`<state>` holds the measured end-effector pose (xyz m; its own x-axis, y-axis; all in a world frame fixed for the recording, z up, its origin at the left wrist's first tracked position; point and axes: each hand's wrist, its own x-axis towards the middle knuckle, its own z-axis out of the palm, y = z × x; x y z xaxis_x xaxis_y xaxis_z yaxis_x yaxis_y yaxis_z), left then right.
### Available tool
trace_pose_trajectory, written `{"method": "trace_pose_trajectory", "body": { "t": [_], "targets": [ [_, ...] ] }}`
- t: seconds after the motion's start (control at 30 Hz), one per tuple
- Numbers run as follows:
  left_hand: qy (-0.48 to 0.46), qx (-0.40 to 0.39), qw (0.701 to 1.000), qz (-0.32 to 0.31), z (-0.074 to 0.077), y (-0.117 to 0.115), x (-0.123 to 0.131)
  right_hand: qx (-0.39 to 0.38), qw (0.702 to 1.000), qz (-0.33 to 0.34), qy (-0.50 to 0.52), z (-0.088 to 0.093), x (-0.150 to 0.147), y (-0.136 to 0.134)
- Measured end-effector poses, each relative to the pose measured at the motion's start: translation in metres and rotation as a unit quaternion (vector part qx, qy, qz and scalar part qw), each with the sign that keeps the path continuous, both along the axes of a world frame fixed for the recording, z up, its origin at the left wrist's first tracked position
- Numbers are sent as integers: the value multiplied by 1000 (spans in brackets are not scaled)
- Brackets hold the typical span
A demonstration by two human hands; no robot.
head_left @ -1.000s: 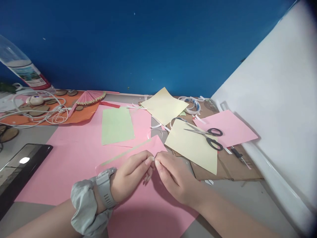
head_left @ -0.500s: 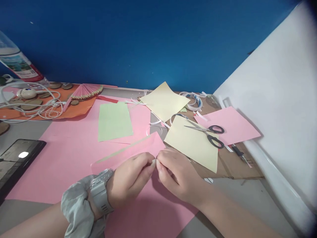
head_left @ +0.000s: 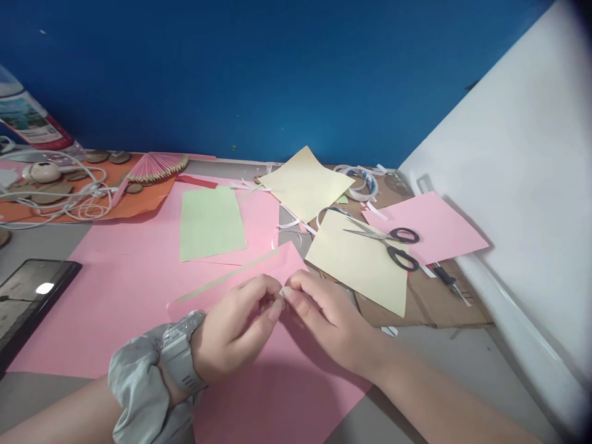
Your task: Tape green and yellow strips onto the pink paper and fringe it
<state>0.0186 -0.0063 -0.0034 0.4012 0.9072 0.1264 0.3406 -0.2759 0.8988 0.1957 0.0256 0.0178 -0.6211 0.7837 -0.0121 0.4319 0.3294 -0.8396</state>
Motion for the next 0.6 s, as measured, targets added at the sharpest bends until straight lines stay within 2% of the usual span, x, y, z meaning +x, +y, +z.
{"method": "trace_pose_trajectory", "body": {
  "t": [0.13,0.6],
  "targets": [
    [-9,17,1000,-7,0,0,-1,-55,998,-3,21,-3,0,-1],
    [-14,23,1000,-11,-1,0,0,-66,998,6,9,-4,2,0]
  ]
}}
